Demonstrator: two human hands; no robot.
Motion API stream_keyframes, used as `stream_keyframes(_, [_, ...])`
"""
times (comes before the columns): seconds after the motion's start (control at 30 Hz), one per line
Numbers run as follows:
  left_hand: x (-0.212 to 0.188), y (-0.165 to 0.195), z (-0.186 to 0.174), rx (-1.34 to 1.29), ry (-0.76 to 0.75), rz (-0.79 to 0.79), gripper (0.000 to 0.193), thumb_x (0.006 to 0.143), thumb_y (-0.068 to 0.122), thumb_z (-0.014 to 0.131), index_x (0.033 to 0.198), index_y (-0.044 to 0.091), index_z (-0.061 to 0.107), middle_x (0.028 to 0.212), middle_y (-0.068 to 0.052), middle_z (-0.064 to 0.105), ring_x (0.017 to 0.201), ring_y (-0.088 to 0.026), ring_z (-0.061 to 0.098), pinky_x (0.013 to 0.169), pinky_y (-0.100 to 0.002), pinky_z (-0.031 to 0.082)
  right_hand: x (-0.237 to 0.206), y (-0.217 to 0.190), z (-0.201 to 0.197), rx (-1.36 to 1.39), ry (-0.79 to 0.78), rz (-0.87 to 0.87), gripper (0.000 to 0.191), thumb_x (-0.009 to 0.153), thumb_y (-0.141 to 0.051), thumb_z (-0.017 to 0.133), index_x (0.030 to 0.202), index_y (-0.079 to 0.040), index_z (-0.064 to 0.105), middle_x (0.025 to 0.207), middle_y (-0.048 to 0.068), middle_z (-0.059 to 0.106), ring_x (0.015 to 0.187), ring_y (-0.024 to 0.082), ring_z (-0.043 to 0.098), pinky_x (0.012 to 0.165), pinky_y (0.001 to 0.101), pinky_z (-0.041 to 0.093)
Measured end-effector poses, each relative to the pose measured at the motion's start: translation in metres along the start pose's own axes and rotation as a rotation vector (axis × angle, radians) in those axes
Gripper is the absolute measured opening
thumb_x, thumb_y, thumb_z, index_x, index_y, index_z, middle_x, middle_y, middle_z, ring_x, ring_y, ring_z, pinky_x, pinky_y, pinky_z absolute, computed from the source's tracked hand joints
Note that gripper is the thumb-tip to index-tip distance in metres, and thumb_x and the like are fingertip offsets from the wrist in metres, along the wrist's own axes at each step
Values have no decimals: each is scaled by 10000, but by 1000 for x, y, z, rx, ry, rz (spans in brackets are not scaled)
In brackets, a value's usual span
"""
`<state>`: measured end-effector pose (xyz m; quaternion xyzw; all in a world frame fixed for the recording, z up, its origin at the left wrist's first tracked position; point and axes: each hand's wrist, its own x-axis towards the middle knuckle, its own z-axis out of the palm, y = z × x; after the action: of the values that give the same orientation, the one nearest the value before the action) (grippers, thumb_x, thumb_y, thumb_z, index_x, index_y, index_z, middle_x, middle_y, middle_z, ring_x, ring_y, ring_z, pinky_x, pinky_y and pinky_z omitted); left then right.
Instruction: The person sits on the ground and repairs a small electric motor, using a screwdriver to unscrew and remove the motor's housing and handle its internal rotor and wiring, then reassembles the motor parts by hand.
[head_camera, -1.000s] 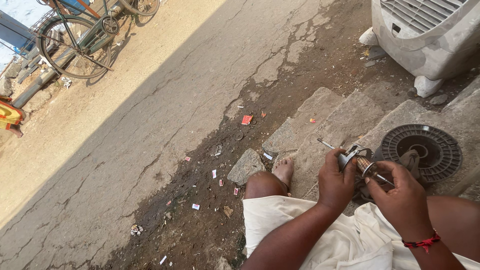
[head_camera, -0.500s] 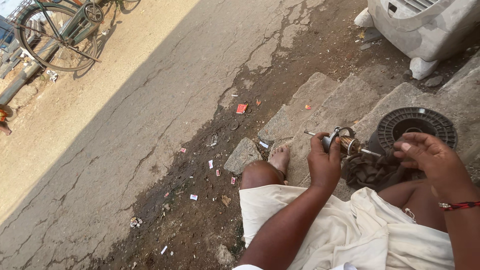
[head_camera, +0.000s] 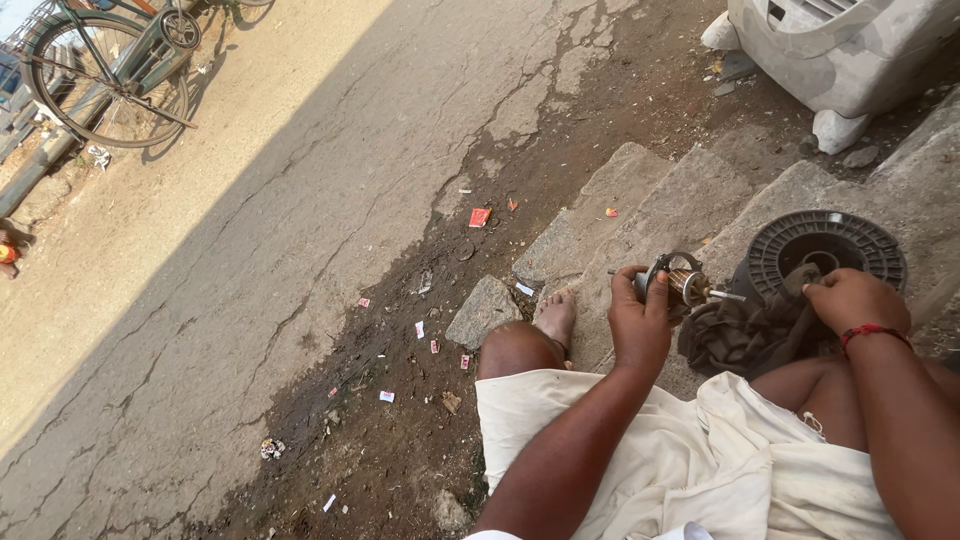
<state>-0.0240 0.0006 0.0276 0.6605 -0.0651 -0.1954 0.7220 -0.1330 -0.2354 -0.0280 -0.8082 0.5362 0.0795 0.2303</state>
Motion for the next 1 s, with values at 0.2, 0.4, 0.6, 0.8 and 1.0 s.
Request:
stream_keyframes(0.2, [4,-10,-1,-14,8,27,319,1052,271,647,1247,54,519,1016,-95,673,838,-124,699,629,-283,618,0,28,5,1006,-229,-129,130,1013,-127,710,1055,-4,716,1010,84,694,899,192,649,783,338,505])
stream_keyframes(0.4, [6,-13,1,-132,-22,-58,341,1036,272,634,1271,75,485,1024,-87,674,831,-131,712,624,-287,626,8,35,7,1508,-330,-89,25,1029,-105,598,1046,-114,615,1038,39,684,916,189,653,827,363,522])
stream_keyframes(0.6, [4,-11,-1,-41,-5,1,345,1059,276,634,1274,46,495,1018,-107,668,829,-146,712,608,-295,625,6,32,-1,1478,-461,-71,176,1037,-191,607,1173,-88,649,1135,38,705,1027,158,677,954,348,521])
stream_keyframes(0.8, [5,-11,0,-54,-11,-48,349,1050,287,622,1280,64,485,1040,-124,677,837,-164,720,593,-290,620,-2,21,9,803,-414,-50,319,957,-152,732,1212,38,725,1111,121,743,1024,195,654,958,387,478])
stream_keyframes(1.0, [6,-15,-2,-123,-9,-55,347,1052,283,619,1275,62,472,1077,-119,661,862,-161,720,626,-303,644,-29,37,9,1104,-701,-118,313,976,-119,647,1241,37,704,1104,137,743,1004,235,665,897,445,517])
